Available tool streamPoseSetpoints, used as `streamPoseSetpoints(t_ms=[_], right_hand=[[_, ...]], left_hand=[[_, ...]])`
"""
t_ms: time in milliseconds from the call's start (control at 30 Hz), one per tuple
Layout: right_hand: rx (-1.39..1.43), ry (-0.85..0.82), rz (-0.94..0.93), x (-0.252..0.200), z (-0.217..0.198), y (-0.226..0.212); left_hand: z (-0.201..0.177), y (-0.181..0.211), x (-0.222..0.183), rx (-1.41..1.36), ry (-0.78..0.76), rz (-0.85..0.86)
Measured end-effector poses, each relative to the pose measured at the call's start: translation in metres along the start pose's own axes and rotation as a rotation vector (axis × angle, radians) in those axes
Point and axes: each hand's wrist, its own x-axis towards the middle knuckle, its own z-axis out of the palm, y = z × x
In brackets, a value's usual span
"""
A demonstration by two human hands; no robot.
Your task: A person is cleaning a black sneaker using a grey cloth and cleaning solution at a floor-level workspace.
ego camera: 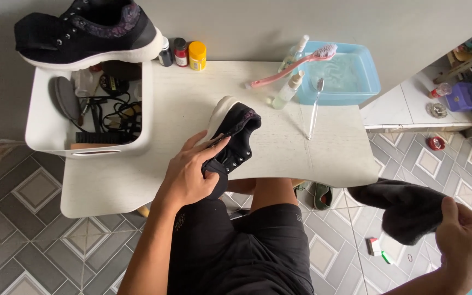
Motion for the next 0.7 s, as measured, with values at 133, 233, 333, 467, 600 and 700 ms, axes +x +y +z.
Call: streamPoseSetpoints(t_ms=[133, 233, 333, 467, 600, 700], right_hand=[[-0.238, -0.048, 0.025, 0.010, -0.012, 0.019], [-0.282, 0.007, 0.039, 0.018, -0.014, 0.039], [-0.123, 0.121, -0.008, 0.025, -0.010, 0.053], [0.454, 0.091, 0.158, 0.020, -0.011, 0.024], [0.693, 0.024, 0.256, 0.031, -0.002, 0.017], [0.869, -0.194, 0.140, 0.035, 0.013, -0.023]], left_hand=[[0.004, 0.000, 0.001, 0.045, 0.001, 0.013], [0.003, 0.002, 0.002, 0.050, -0.003, -0.001], [0.002, 0.002, 0.003, 0.046, 0.002, -0.005], [0.004, 0.003, 0.002, 0.044, 0.029, 0.028], [0.003, 0.004, 0.002, 0.046, 0.015, 0.027], [0.004, 0.003, 0.003, 0.036, 0.019, 0.036]])
